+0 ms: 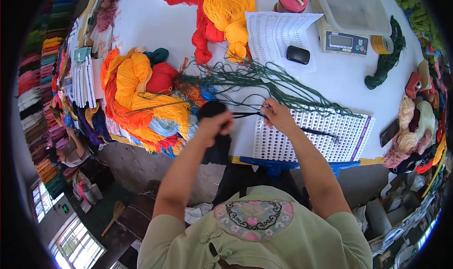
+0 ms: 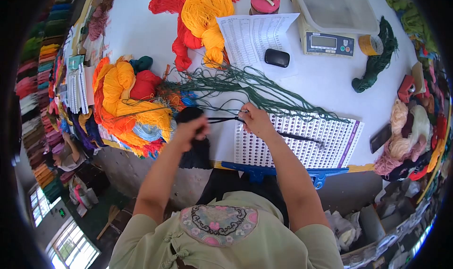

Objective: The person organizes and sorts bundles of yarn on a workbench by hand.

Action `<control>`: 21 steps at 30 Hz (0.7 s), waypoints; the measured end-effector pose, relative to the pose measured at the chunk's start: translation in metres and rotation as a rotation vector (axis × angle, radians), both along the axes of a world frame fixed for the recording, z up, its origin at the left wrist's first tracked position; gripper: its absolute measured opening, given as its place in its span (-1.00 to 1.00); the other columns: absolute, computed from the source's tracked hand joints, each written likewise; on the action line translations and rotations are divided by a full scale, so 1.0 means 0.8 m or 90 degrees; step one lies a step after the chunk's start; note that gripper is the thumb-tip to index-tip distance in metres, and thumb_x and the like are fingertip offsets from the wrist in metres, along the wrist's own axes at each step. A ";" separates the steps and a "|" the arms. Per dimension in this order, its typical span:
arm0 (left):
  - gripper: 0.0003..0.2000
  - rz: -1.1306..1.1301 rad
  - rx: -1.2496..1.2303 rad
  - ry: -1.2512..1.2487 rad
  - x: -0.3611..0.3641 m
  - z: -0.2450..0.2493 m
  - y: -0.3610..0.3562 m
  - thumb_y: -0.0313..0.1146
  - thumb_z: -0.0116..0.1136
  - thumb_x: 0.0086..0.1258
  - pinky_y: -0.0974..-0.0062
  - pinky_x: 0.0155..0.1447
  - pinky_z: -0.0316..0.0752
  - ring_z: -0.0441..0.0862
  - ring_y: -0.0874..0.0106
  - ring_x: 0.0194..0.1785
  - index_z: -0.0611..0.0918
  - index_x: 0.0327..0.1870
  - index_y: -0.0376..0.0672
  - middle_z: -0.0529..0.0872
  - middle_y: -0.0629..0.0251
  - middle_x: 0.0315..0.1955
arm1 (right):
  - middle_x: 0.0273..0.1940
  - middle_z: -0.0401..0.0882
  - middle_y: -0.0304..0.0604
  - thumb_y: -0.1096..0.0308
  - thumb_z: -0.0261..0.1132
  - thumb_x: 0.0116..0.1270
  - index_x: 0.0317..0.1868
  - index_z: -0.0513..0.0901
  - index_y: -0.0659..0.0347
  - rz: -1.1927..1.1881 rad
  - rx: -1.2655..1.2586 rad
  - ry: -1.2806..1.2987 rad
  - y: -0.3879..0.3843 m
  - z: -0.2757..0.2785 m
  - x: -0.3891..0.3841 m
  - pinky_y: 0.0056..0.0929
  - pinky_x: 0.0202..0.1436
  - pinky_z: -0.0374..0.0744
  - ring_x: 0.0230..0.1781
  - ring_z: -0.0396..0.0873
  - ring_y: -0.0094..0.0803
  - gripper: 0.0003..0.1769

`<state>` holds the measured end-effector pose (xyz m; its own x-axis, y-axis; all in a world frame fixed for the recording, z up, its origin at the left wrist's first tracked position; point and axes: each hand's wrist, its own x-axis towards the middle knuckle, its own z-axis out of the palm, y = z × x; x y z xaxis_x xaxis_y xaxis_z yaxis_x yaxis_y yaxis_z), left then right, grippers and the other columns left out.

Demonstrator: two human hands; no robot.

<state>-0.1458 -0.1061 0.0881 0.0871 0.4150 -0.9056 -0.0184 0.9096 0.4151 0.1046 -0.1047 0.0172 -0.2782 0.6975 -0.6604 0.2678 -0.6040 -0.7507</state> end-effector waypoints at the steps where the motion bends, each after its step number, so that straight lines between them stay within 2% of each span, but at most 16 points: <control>1: -0.86 0.115 -0.015 -0.102 -0.035 0.019 0.012 -0.35 0.16 0.36 0.62 -0.53 0.22 0.32 0.64 -0.63 0.50 -0.44 -0.02 0.45 0.46 -0.63 | -0.60 0.59 -0.19 0.31 0.23 0.41 -0.10 0.52 0.21 -0.001 0.006 -0.005 -0.001 -0.002 -0.002 -0.54 -0.56 0.50 -0.68 0.56 -0.53 -0.83; 2: -0.95 0.218 -0.009 -0.157 -0.068 0.050 0.026 -0.37 0.13 0.37 0.64 -0.55 0.18 0.36 0.62 -0.60 0.52 -0.32 -0.04 0.45 0.45 -0.61 | -0.59 0.59 -0.17 0.30 0.22 0.42 -0.09 0.51 0.20 -0.002 0.013 -0.011 -0.001 -0.005 -0.003 -0.54 -0.57 0.50 -0.68 0.57 -0.51 -0.83; 3: -0.95 0.235 0.059 -0.222 -0.107 0.068 0.032 -0.46 0.05 0.36 0.65 -0.58 0.16 0.33 0.64 -0.62 0.48 -0.27 -0.05 0.42 0.47 -0.62 | -0.59 0.60 -0.16 0.29 0.20 0.43 -0.09 0.51 0.20 -0.003 0.019 -0.018 -0.002 -0.006 -0.004 -0.53 -0.57 0.51 -0.69 0.58 -0.49 -0.83; 5: -0.87 0.308 0.158 -0.162 -0.154 0.115 0.051 -0.44 0.02 0.42 0.64 -0.54 0.16 0.21 0.66 -0.68 0.40 -0.38 -0.04 0.29 0.51 -0.67 | -0.57 0.62 -0.15 0.29 0.19 0.44 -0.08 0.51 0.21 -0.005 0.004 -0.012 0.000 0.000 -0.005 -0.53 -0.57 0.50 -0.69 0.57 -0.51 -0.81; 7: -0.85 0.471 0.267 -0.153 -0.182 0.135 0.059 -0.29 0.04 0.50 0.66 -0.49 0.18 0.26 0.66 -0.62 0.53 -0.30 -0.11 0.37 0.48 -0.66 | -0.57 0.62 -0.15 0.28 0.18 0.44 -0.08 0.51 0.22 -0.006 0.003 -0.014 0.000 0.002 -0.007 -0.53 -0.57 0.50 -0.70 0.55 -0.52 -0.80; 10: -0.70 0.378 0.414 0.392 -0.155 0.152 0.052 -0.13 0.04 0.53 0.68 -0.44 0.19 0.29 0.66 -0.57 0.63 -0.13 -0.20 0.49 0.43 -0.61 | -0.56 0.63 -0.17 0.25 0.18 0.44 0.00 0.52 0.22 -0.022 0.012 -0.041 -0.005 0.004 -0.014 -0.52 -0.59 0.49 -0.70 0.54 -0.52 -0.75; 11: -0.65 0.288 0.360 0.453 -0.152 0.158 0.040 -0.11 0.08 0.51 0.66 -0.43 0.22 0.30 0.65 -0.56 0.62 0.03 -0.24 0.61 0.38 -0.51 | -0.57 0.63 -0.18 0.25 0.18 0.44 0.02 0.52 0.21 -0.027 0.022 -0.050 -0.007 0.006 -0.016 -0.52 -0.59 0.49 -0.71 0.54 -0.52 -0.73; 12: -0.67 0.250 0.395 0.371 -0.139 0.163 0.025 -0.12 0.10 0.50 0.66 -0.39 0.24 0.32 0.66 -0.54 0.64 0.03 -0.20 0.64 0.37 -0.47 | -0.47 0.66 -0.17 0.25 0.21 0.41 0.09 0.50 0.20 -0.011 0.014 -0.066 -0.010 0.008 -0.016 -0.51 -0.50 0.52 -0.64 0.56 -0.52 -0.68; 13: -0.69 0.214 0.430 0.290 -0.123 0.168 0.009 -0.12 0.12 0.49 0.66 -0.35 0.27 0.34 0.67 -0.51 0.65 0.02 -0.16 0.66 0.37 -0.42 | -0.43 0.66 -0.17 0.27 0.22 0.40 0.10 0.49 0.20 -0.019 0.084 -0.096 -0.017 0.009 -0.019 -0.50 -0.46 0.53 -0.59 0.58 -0.51 -0.67; 15: -0.67 0.207 0.456 0.102 -0.097 0.166 -0.020 -0.18 0.15 0.47 0.59 -0.15 0.42 0.60 0.56 -0.26 0.60 0.11 -0.18 0.72 0.27 -0.24 | -0.34 0.67 -0.16 0.31 0.26 0.36 0.13 0.48 0.20 -0.036 0.228 -0.151 -0.038 0.015 -0.032 -0.50 -0.38 0.54 -0.51 0.60 -0.50 -0.64; 16: -0.62 0.202 0.500 0.009 -0.079 0.169 -0.030 -0.18 0.18 0.44 0.47 0.02 0.44 0.59 0.43 -0.03 0.55 0.16 -0.19 0.68 0.20 -0.08 | -0.23 0.65 -0.20 0.40 0.32 0.29 0.14 0.48 0.18 -0.074 0.209 -0.121 -0.041 0.038 -0.042 -0.48 -0.29 0.54 -0.41 0.59 -0.52 -0.58; 17: -0.57 0.192 0.543 -0.086 -0.062 0.172 -0.039 -0.17 0.22 0.42 0.34 0.18 0.46 0.57 0.30 0.19 0.51 0.21 -0.20 0.64 0.13 0.08 | -0.22 0.64 -0.22 0.43 0.33 0.27 0.13 0.49 0.18 -0.106 0.250 -0.047 -0.044 0.072 -0.056 -0.49 -0.29 0.54 -0.41 0.57 -0.54 -0.59; 19: -0.44 0.222 0.521 -0.383 -0.046 0.176 -0.054 -0.11 0.29 0.34 0.14 0.40 0.31 0.32 0.19 0.45 0.45 0.26 -0.21 0.44 0.06 0.32 | -0.20 0.62 -0.27 0.49 0.36 0.24 0.10 0.51 0.18 -0.167 0.329 0.099 -0.054 0.156 -0.086 -0.53 -0.29 0.54 -0.41 0.54 -0.57 -0.60; 21: -0.12 0.179 0.535 -0.417 -0.034 0.200 -0.075 0.20 0.24 0.25 0.13 0.50 0.14 0.28 0.24 0.46 0.25 0.41 -0.30 0.35 0.07 0.39 | -0.14 0.58 -0.30 0.54 0.35 0.24 0.03 0.55 0.19 -0.139 0.287 0.267 -0.070 0.235 -0.105 -0.57 -0.29 0.55 -0.43 0.49 -0.62 -0.65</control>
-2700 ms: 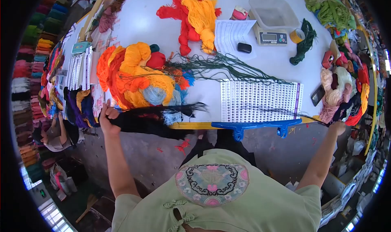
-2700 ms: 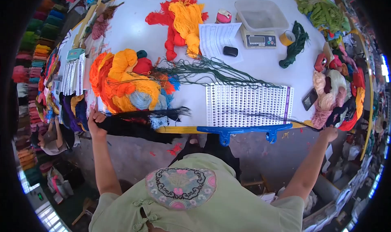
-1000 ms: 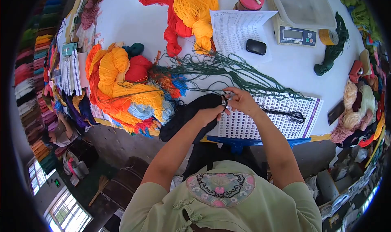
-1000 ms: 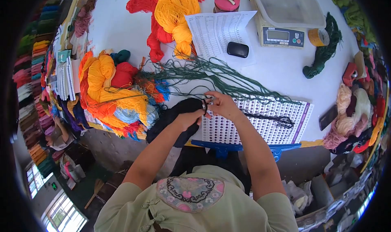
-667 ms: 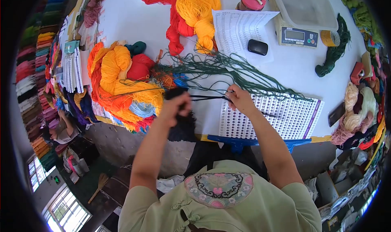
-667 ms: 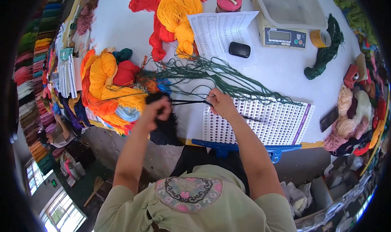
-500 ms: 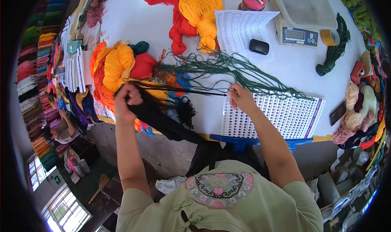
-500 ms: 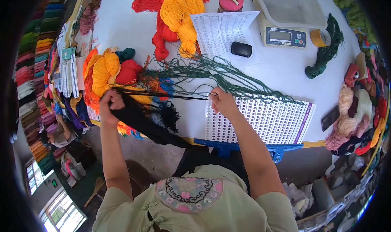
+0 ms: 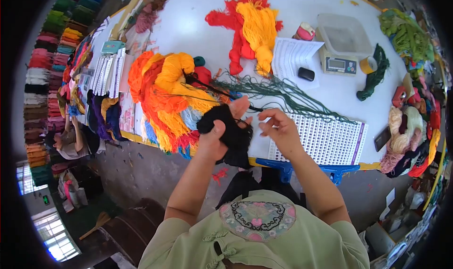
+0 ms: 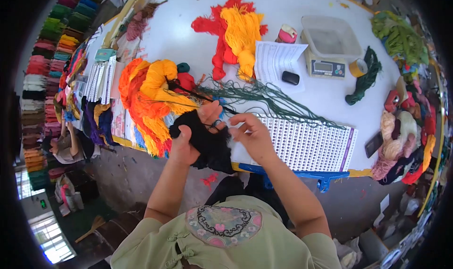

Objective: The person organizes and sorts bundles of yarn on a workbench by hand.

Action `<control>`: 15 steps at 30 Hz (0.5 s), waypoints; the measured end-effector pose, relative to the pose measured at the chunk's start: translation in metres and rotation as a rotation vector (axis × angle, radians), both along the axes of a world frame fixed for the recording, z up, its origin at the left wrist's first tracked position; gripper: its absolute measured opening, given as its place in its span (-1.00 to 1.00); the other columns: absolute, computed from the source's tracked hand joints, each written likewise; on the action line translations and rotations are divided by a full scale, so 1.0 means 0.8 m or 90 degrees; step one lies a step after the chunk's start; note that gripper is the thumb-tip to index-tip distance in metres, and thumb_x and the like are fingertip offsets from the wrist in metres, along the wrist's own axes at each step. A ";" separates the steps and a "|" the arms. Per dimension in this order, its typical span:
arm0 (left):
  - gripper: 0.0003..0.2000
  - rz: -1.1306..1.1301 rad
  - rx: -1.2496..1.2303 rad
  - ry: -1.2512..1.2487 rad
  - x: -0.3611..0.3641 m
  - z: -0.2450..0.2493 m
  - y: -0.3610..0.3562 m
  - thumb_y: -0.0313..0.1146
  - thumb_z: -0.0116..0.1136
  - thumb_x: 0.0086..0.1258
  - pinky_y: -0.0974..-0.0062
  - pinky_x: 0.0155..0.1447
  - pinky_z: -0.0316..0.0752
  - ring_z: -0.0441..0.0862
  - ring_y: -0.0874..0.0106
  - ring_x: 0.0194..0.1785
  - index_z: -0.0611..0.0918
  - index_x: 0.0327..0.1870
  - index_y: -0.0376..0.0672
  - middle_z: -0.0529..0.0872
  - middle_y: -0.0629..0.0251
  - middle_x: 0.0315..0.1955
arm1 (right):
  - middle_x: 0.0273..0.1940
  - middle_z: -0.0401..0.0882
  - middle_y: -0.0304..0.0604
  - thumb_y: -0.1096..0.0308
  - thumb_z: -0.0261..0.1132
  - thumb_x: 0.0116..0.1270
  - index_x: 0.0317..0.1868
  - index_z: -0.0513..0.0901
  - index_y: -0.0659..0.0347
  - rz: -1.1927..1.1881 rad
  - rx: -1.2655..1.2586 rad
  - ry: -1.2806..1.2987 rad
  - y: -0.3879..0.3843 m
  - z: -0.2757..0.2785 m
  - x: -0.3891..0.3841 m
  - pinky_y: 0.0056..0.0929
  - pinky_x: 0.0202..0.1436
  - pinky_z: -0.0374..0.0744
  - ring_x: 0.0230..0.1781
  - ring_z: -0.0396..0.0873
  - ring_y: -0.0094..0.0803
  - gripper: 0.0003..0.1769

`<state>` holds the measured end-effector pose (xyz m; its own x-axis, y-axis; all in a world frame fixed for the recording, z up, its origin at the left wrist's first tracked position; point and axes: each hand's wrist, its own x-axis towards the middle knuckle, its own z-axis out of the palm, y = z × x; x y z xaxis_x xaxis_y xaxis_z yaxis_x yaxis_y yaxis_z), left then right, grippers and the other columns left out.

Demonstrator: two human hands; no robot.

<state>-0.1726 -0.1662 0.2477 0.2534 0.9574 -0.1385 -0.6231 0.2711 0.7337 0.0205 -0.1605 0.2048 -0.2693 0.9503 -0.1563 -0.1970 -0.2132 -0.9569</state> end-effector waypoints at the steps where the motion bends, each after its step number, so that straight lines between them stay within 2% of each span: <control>1: -0.09 0.024 0.019 -0.001 0.008 0.008 -0.013 0.22 0.21 0.26 0.16 0.47 0.20 0.32 0.26 0.43 0.22 0.44 -0.31 0.37 0.05 0.36 | -0.15 0.55 -0.28 0.56 0.34 0.25 -0.05 0.57 0.22 0.038 -0.020 0.016 -0.008 0.045 -0.009 -0.61 -0.30 0.56 -0.44 0.49 -0.63 -0.74; 4: -0.32 -0.092 -0.012 -0.049 -0.006 0.034 -0.044 -0.04 0.30 0.32 0.25 0.39 0.34 0.43 0.30 0.34 0.42 0.30 -0.36 0.46 0.09 0.31 | -0.20 0.53 -0.25 0.50 0.35 0.27 -0.13 0.58 0.22 0.058 0.072 -0.090 -0.038 0.087 -0.034 -0.62 -0.36 0.54 -0.45 0.48 -0.64 -0.82; 7: -0.44 -0.111 -0.045 -0.098 -0.025 0.052 -0.070 -0.13 0.23 0.39 0.36 0.26 0.44 0.52 0.35 0.22 0.46 0.25 -0.38 0.55 0.14 0.18 | -0.14 0.57 -0.23 0.43 0.29 0.37 -0.14 0.55 0.23 0.087 0.041 -0.097 -0.067 0.109 -0.042 -0.64 -0.38 0.52 -0.46 0.47 -0.64 -0.88; 8: -0.48 -0.116 -0.058 -0.113 -0.030 0.060 -0.079 -0.16 0.21 0.42 0.40 0.22 0.48 0.54 0.36 0.19 0.48 0.23 -0.39 0.59 0.16 0.14 | -0.10 0.58 -0.21 0.41 0.25 0.40 -0.14 0.54 0.23 0.077 0.004 -0.013 -0.076 0.120 -0.044 -0.64 -0.38 0.52 -0.45 0.47 -0.64 -0.89; 10: -0.54 -0.058 -0.040 -0.049 -0.035 0.086 -0.101 -0.23 0.20 0.43 0.43 0.18 0.49 0.58 0.39 0.13 0.51 0.20 -0.39 0.63 0.20 0.05 | -0.02 0.61 -0.18 0.38 0.19 0.46 -0.14 0.52 0.24 0.061 -0.075 0.156 -0.094 0.145 -0.049 -0.65 -0.38 0.51 -0.44 0.48 -0.65 -0.90; 11: -0.57 -0.029 -0.033 -0.017 -0.035 0.096 -0.111 -0.26 0.20 0.43 0.45 0.17 0.50 0.59 0.41 0.10 0.53 0.18 -0.38 0.65 0.22 0.00 | 0.09 0.60 -0.12 0.37 0.13 0.50 -0.13 0.50 0.23 0.069 -0.055 0.124 -0.100 0.147 -0.050 -0.66 -0.38 0.50 -0.42 0.49 -0.65 -0.89; 15: -0.68 0.010 -0.013 0.098 -0.040 0.105 -0.137 -0.36 0.20 0.42 0.49 0.13 0.51 0.64 0.44 0.01 0.60 0.08 -0.38 0.69 0.23 -0.10 | 0.04 0.61 -0.12 0.34 0.17 0.49 -0.13 0.51 0.22 0.063 0.000 0.122 -0.125 0.166 -0.068 -0.68 -0.37 0.49 -0.41 0.52 -0.65 -0.88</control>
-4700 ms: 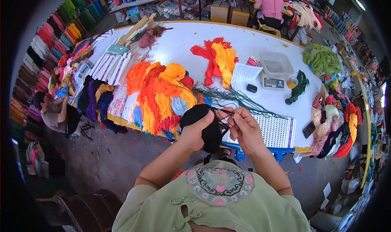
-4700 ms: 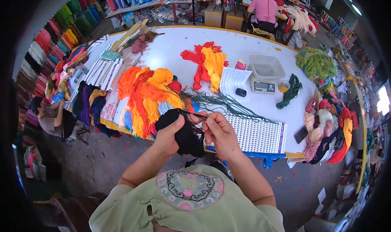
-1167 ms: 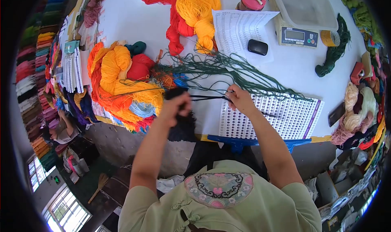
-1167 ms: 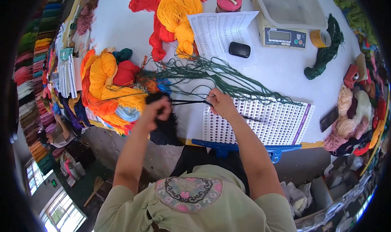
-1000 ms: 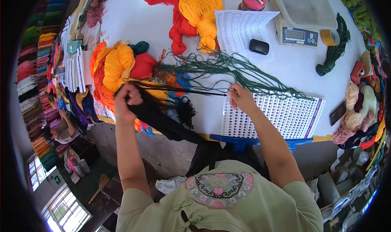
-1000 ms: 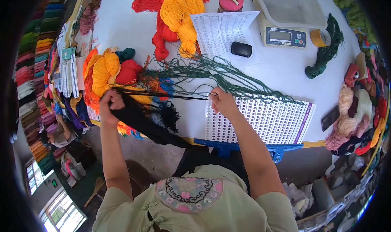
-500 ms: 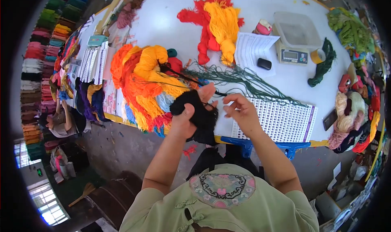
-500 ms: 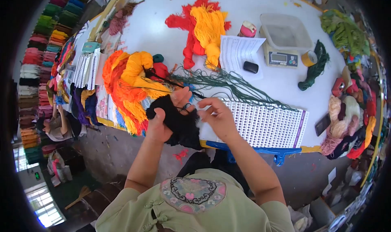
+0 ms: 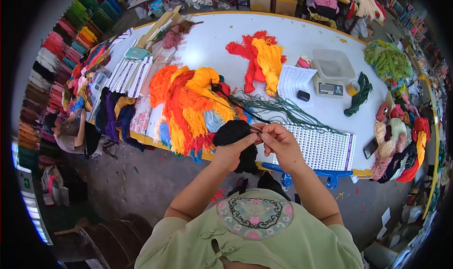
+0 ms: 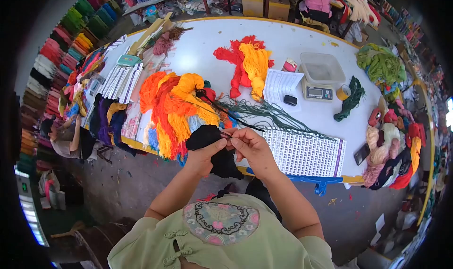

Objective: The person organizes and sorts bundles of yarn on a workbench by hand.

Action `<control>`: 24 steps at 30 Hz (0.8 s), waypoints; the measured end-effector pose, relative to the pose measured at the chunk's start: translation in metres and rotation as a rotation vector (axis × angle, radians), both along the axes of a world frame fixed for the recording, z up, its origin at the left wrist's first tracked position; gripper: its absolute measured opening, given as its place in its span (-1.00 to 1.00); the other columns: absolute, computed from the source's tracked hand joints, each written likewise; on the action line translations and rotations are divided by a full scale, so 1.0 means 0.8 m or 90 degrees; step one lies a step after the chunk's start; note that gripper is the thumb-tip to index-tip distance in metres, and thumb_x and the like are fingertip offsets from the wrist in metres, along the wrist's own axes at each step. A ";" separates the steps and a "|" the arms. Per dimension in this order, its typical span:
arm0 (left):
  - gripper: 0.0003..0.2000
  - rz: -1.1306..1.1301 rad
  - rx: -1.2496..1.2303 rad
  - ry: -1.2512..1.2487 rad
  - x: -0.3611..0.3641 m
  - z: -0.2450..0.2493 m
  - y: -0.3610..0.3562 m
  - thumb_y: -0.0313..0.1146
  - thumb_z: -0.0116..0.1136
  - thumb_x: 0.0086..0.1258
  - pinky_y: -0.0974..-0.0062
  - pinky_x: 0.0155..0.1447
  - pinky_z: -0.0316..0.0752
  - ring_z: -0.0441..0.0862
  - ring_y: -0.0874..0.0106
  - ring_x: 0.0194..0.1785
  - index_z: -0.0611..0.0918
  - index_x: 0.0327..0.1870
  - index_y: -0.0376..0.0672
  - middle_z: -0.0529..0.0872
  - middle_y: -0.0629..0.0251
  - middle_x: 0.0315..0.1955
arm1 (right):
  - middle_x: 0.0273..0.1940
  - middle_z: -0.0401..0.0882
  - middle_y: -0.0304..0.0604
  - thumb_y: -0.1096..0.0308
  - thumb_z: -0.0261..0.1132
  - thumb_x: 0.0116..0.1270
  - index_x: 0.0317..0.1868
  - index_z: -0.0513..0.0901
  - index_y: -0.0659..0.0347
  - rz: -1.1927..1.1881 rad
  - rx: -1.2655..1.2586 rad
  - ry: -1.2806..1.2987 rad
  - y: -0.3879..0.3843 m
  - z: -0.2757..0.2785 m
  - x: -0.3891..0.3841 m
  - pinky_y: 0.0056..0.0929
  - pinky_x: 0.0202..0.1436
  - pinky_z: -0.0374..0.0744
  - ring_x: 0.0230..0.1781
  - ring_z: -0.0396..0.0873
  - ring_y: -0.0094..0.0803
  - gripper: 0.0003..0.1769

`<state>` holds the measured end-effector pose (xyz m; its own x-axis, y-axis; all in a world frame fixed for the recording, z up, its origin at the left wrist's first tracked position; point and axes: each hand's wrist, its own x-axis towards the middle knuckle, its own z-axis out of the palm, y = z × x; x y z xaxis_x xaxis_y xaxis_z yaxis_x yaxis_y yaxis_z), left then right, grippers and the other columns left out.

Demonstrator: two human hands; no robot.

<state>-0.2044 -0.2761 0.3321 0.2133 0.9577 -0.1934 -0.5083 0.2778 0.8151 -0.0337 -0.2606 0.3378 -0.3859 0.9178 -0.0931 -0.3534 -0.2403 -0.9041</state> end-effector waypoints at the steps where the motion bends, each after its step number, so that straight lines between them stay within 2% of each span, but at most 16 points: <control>1: -0.68 -0.004 0.008 -0.004 -0.003 0.004 -0.005 -0.35 0.19 0.43 0.48 0.14 0.51 0.64 0.43 0.01 0.60 0.08 -0.37 0.69 0.21 -0.08 | 0.00 0.63 -0.12 0.34 0.17 0.48 -0.13 0.52 0.22 -0.005 0.008 0.002 -0.005 0.000 -0.004 -0.68 -0.38 0.49 -0.40 0.52 -0.64 -0.88; 3: -0.68 -0.011 0.026 -0.010 -0.010 0.011 -0.012 -0.33 0.16 0.46 0.48 0.14 0.51 0.64 0.41 0.02 0.59 0.09 -0.37 0.68 0.17 -0.03 | -0.07 0.65 -0.14 0.33 0.19 0.47 -0.13 0.53 0.21 -0.005 -0.012 0.028 -0.014 0.003 -0.007 -0.70 -0.39 0.47 -0.40 0.54 -0.64 -0.87; 6: -0.69 -0.011 0.027 -0.148 -0.011 0.023 -0.025 -0.29 0.10 0.50 0.42 0.19 0.49 0.62 0.38 0.07 0.58 0.09 -0.35 0.66 0.15 0.02 | -0.22 0.67 -0.20 0.30 0.21 0.47 -0.12 0.54 0.19 -0.025 -0.078 0.099 -0.026 0.019 -0.010 -0.72 -0.43 0.42 -0.40 0.54 -0.66 -0.86; 9: -0.69 -0.020 0.030 -0.258 -0.010 0.018 -0.033 -0.28 0.04 0.53 0.36 0.26 0.45 0.59 0.34 0.14 0.56 0.09 -0.36 0.62 0.10 0.10 | -0.25 0.65 -0.26 0.33 0.24 0.44 -0.07 0.58 0.22 -0.029 -0.123 0.100 -0.031 0.016 -0.008 -0.70 -0.43 0.43 -0.38 0.55 -0.65 -0.83; 12: -0.68 -0.013 0.040 -0.223 -0.010 0.017 -0.040 -0.28 0.05 0.53 0.33 0.31 0.42 0.55 0.33 0.19 0.56 0.10 -0.36 0.60 0.10 0.15 | -0.23 0.63 -0.30 0.37 0.27 0.42 -0.03 0.62 0.25 -0.047 0.031 -0.102 -0.044 0.031 -0.022 -0.70 -0.41 0.43 -0.29 0.55 -0.67 -0.81; 15: -0.68 0.006 0.071 -0.104 -0.006 0.024 -0.048 -0.26 0.06 0.53 0.36 0.29 0.43 0.53 0.35 0.20 0.58 0.10 -0.34 0.57 0.12 0.19 | -0.18 0.63 -0.33 0.41 0.30 0.38 -0.02 0.65 0.25 -0.042 0.079 -0.122 -0.048 0.023 -0.025 -0.70 -0.37 0.43 -0.19 0.53 -0.70 -0.80; 18: -0.68 0.009 0.103 -0.049 -0.005 0.018 -0.050 -0.23 0.04 0.53 0.38 0.27 0.42 0.50 0.38 0.22 0.61 0.07 -0.32 0.59 0.16 0.17 | -0.15 0.62 -0.32 0.40 0.29 0.38 -0.07 0.66 0.24 -0.057 0.063 -0.093 -0.053 0.035 -0.026 -0.69 -0.33 0.44 -0.21 0.50 -0.73 -0.84; 21: -0.63 -0.021 0.025 -0.068 -0.003 0.027 -0.048 -0.17 0.02 0.54 0.38 0.27 0.41 0.49 0.40 0.23 0.60 0.09 -0.33 0.60 0.18 0.15 | -0.16 0.62 -0.32 0.41 0.27 0.39 -0.07 0.64 0.25 -0.057 0.004 -0.065 -0.054 0.034 -0.022 -0.66 -0.32 0.47 -0.28 0.48 -0.71 -0.84; 24: -0.57 -0.020 0.047 -0.137 -0.004 0.015 -0.050 -0.12 0.01 0.55 0.39 0.28 0.39 0.49 0.41 0.23 0.55 0.17 -0.35 0.60 0.19 0.13 | -0.20 0.63 -0.35 0.41 0.26 0.39 -0.06 0.61 0.24 -0.066 -0.104 0.058 -0.055 0.044 -0.019 -0.67 -0.35 0.47 -0.35 0.45 -0.72 -0.84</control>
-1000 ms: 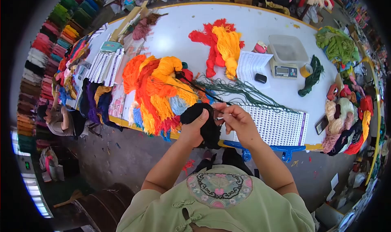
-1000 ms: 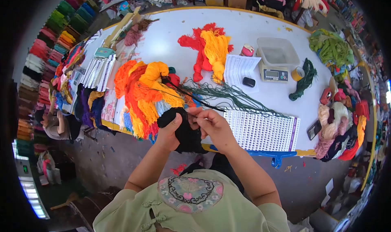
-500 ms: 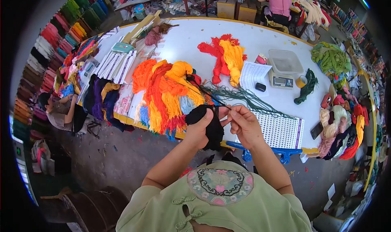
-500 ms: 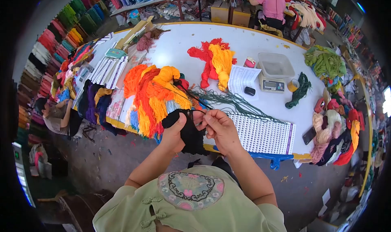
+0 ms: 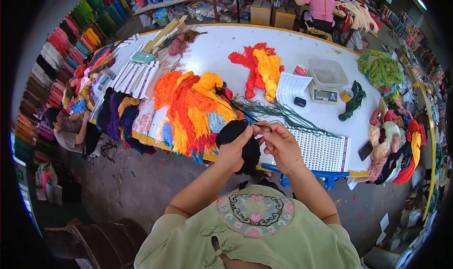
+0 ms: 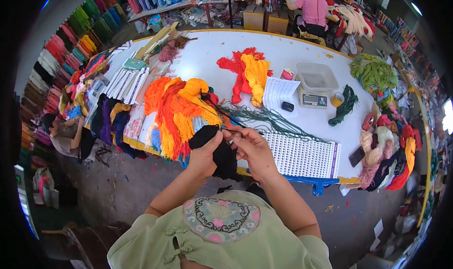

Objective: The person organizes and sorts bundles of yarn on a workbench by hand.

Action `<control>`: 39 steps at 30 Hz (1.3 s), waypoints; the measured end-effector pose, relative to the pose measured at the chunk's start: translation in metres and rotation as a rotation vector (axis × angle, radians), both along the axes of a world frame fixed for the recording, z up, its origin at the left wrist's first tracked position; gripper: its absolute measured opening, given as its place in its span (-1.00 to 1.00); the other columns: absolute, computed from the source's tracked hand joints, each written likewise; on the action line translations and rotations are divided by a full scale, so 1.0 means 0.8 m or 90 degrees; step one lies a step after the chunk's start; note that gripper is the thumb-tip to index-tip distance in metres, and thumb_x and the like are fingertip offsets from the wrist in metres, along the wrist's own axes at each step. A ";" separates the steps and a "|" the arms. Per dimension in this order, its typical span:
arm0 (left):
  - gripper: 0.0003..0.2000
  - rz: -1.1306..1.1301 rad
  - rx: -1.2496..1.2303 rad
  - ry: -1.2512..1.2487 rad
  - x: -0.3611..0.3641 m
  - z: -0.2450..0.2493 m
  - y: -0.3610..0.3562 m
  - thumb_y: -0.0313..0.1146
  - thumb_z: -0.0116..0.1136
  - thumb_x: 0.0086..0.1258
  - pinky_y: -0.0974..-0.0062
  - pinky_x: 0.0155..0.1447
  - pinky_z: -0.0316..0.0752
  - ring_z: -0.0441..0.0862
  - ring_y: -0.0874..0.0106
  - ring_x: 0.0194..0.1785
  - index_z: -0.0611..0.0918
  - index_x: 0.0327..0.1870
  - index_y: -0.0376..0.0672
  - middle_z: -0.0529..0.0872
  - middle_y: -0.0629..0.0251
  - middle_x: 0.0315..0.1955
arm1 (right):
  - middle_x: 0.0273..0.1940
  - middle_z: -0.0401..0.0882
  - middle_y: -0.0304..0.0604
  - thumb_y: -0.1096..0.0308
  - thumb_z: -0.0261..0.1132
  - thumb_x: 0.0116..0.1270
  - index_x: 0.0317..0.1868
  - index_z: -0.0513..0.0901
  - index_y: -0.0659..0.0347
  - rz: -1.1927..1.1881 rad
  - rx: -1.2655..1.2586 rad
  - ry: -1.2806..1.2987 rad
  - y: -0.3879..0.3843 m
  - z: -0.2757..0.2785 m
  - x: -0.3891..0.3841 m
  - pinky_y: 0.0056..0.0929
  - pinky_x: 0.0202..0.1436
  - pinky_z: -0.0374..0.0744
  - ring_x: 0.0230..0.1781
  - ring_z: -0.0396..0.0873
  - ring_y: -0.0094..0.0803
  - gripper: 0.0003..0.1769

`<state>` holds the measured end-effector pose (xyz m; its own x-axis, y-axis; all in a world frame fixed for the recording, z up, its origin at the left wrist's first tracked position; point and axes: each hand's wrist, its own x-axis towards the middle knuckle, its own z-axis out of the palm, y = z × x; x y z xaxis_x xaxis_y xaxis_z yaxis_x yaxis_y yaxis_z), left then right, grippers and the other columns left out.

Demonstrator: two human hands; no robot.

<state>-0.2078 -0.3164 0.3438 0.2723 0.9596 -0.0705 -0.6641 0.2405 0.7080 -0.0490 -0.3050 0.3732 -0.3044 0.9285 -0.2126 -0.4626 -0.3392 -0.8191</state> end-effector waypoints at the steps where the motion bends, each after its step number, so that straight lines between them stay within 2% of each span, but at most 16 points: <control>1: -0.55 -0.006 0.013 -0.025 0.001 0.001 0.000 -0.11 0.01 0.54 0.39 0.28 0.39 0.49 0.41 0.22 0.53 0.19 -0.35 0.60 0.19 0.13 | -0.22 0.63 -0.37 0.41 0.26 0.39 -0.05 0.61 0.24 0.005 0.007 0.006 0.002 -0.005 0.003 -0.68 -0.37 0.46 -0.35 0.45 -0.72 -0.82; 3: -0.52 -0.021 0.039 -0.076 0.004 0.006 0.002 -0.10 0.01 0.54 0.40 0.28 0.39 0.50 0.41 0.21 0.50 0.24 -0.35 0.59 0.19 0.13 | -0.24 0.64 -0.40 0.40 0.26 0.37 -0.01 0.60 0.23 0.011 0.023 0.017 0.007 -0.018 0.012 -0.70 -0.39 0.44 -0.36 0.46 -0.73 -0.79; 6: -0.50 -0.033 0.091 -0.022 0.010 0.014 0.003 -0.09 0.01 0.54 0.40 0.27 0.40 0.51 0.42 0.21 0.46 0.28 -0.36 0.59 0.18 0.12 | -0.27 0.62 -0.42 0.39 0.27 0.37 -0.03 0.61 0.21 -0.016 0.095 -0.130 0.001 -0.013 0.007 -0.70 -0.41 0.43 -0.37 0.46 -0.73 -0.80; 9: -0.52 -0.010 0.082 0.055 0.015 0.018 0.000 -0.14 -0.01 0.55 0.41 0.27 0.40 0.52 0.42 0.19 0.46 0.28 -0.36 0.60 0.18 0.12 | -0.28 0.59 -0.42 0.38 0.27 0.36 -0.07 0.62 0.20 0.013 0.150 -0.211 0.000 -0.001 0.003 -0.70 -0.39 0.43 -0.34 0.47 -0.73 -0.83; 12: -0.56 0.013 0.070 0.082 0.017 0.010 0.003 -0.20 -0.04 0.57 0.44 0.27 0.39 0.53 0.44 0.17 0.47 0.28 -0.36 0.61 0.20 0.10 | -0.29 0.56 -0.43 0.38 0.27 0.36 -0.14 0.62 0.18 -0.005 0.127 -0.194 0.001 -0.002 0.003 -0.71 -0.37 0.41 -0.33 0.46 -0.73 -0.88; 15: -0.62 -0.013 0.057 0.040 0.012 0.010 0.006 -0.23 -0.09 0.57 0.34 0.35 0.35 0.47 0.40 0.26 0.51 0.25 -0.26 0.53 0.20 0.23 | -0.29 0.56 -0.43 0.37 0.26 0.37 -0.16 0.61 0.17 -0.006 0.100 -0.136 0.003 -0.015 0.007 -0.70 -0.36 0.41 -0.32 0.46 -0.72 -0.90; 21: -0.64 -0.018 0.038 0.015 0.009 0.003 0.010 -0.22 -0.10 0.58 0.35 0.35 0.34 0.47 0.40 0.26 0.53 0.22 -0.25 0.55 0.22 0.20 | -0.22 0.54 -0.41 0.36 0.28 0.35 -0.12 0.59 0.16 -0.011 0.045 -0.106 0.006 -0.013 0.007 -0.68 -0.39 0.45 -0.30 0.47 -0.71 -0.87; 27: -0.67 0.015 0.027 0.083 0.016 0.008 0.007 -0.23 -0.06 0.57 0.42 0.28 0.40 0.53 0.45 0.18 0.56 0.18 -0.24 0.61 0.27 0.10 | -0.21 0.56 -0.42 0.40 0.27 0.36 0.01 0.63 0.21 0.026 0.189 -0.256 0.008 -0.013 0.003 -0.68 -0.35 0.48 -0.30 0.47 -0.72 -0.76; 33: -0.68 -0.018 0.010 -0.013 0.014 -0.001 0.015 -0.21 -0.05 0.58 0.43 0.24 0.41 0.55 0.47 0.13 0.58 0.11 -0.23 0.63 0.29 0.01 | -0.21 0.58 -0.45 0.40 0.26 0.34 0.08 0.62 0.15 0.002 0.104 -0.170 0.012 -0.011 0.006 -0.70 -0.35 0.46 -0.30 0.47 -0.72 -0.70; 36: -0.71 -0.003 0.023 0.014 0.014 -0.006 0.017 -0.21 -0.05 0.57 0.42 0.23 0.42 0.55 0.46 0.12 0.59 0.05 -0.23 0.63 0.27 0.05 | -0.24 0.58 -0.43 0.40 0.25 0.33 0.02 0.62 0.16 -0.021 0.067 -0.141 0.011 -0.002 0.003 -0.69 -0.36 0.46 -0.33 0.47 -0.72 -0.75; 39: -0.76 0.004 -0.007 0.041 0.014 0.008 0.017 -0.29 0.05 0.53 0.46 0.18 0.46 0.56 0.44 0.13 0.62 -0.01 -0.28 0.61 0.22 0.10 | -0.33 0.52 -0.45 0.36 0.24 0.37 0.01 0.61 0.18 0.018 0.010 0.026 0.018 -0.020 0.015 -0.69 -0.39 0.44 -0.42 0.44 -0.72 -0.77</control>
